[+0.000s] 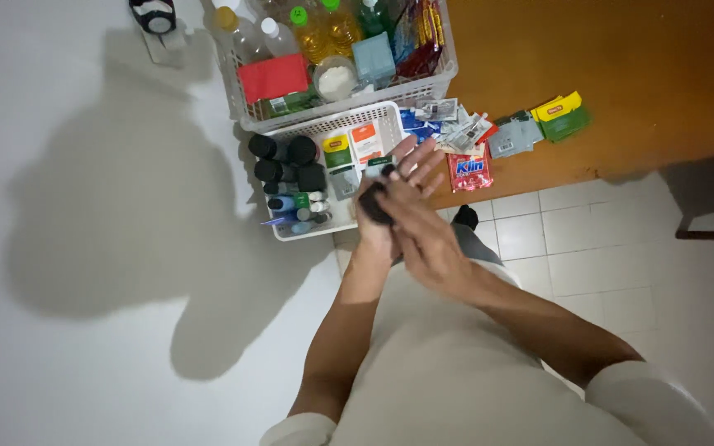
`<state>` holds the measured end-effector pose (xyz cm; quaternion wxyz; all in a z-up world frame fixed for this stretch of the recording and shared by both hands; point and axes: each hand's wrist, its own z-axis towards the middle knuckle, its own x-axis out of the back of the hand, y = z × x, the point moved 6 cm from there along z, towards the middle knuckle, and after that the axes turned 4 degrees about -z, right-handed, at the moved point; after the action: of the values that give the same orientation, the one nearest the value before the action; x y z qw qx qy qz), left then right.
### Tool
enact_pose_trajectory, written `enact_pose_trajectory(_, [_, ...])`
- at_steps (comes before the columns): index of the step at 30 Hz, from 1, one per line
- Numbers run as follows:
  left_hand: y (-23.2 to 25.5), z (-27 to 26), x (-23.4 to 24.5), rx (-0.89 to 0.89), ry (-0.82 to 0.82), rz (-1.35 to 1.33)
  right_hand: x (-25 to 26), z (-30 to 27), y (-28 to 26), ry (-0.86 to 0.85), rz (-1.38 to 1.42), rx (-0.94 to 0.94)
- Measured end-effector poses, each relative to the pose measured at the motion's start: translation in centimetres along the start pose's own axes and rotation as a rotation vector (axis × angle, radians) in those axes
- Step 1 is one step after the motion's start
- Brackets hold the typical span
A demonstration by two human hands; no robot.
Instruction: Organizing various small packets and tea bags into a basket and on a desk.
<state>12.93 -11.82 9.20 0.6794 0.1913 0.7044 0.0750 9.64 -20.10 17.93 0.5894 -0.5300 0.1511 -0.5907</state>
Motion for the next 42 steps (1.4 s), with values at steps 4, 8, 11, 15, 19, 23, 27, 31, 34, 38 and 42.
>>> enact_pose_trajectory(4, [-2.3, 0.4, 0.0, 0.069, 0.002, -0.087, 0.5, 0.3, 2.8, 0.017, 0.082, -0.344])
enact_pose_trajectory(8, [-3.8, 1.5, 1.8, 0.155, -0.044, -0.053, 1.7, 0.6, -0.5, 0.053, 0.026, -0.068])
enact_pose_trajectory(11, [-4.0, 0.9, -0.9, 0.133, -0.101, -0.124, 2.2, -0.1, -0.1, 0.034, 0.014, -0.045])
enact_pose_trajectory(15, [-5.3, 1.4, 2.4, 0.098, 0.105, -0.064, 3.2, -1.7, 2.4, 0.075, 0.082, -0.282])
enact_pose_trajectory(19, [-2.3, 2.3, 4.5, -0.161, 0.376, 0.067, 5.6, -3.5, 3.0, -0.125, 0.282, -0.157])
enact_pose_trajectory(23, [-3.6, 1.7, 5.0, -0.33, 0.624, 0.429, 10.5, -1.8, 4.7, 0.109, -0.069, -0.284])
enact_pose_trajectory(27, [-6.9, 3.5, 1.8, -0.094, 0.597, 0.196, 9.0, -0.1, 6.7, -0.009, -0.233, -0.101])
enact_pose_trajectory(31, [-7.7, 4.7, 0.9, 0.051, 0.645, -0.083, 8.7, -1.0, 8.4, -0.21, -0.403, 0.025])
enact_pose_trajectory(34, [-9.0, 5.8, 1.1, 0.012, 0.64, 0.063, 10.8, -1.1, 10.5, -0.166, -0.227, -0.082])
enact_pose_trajectory(38, [-10.2, 7.9, 3.7, 0.028, 0.63, 0.185, 12.6, -1.0, 12.5, -0.164, -0.263, -0.033])
enact_pose_trajectory(42, [-9.0, 9.0, 4.0, -0.065, 0.698, 0.267, 14.1, -2.1, 21.9, -0.114, -0.268, -0.188])
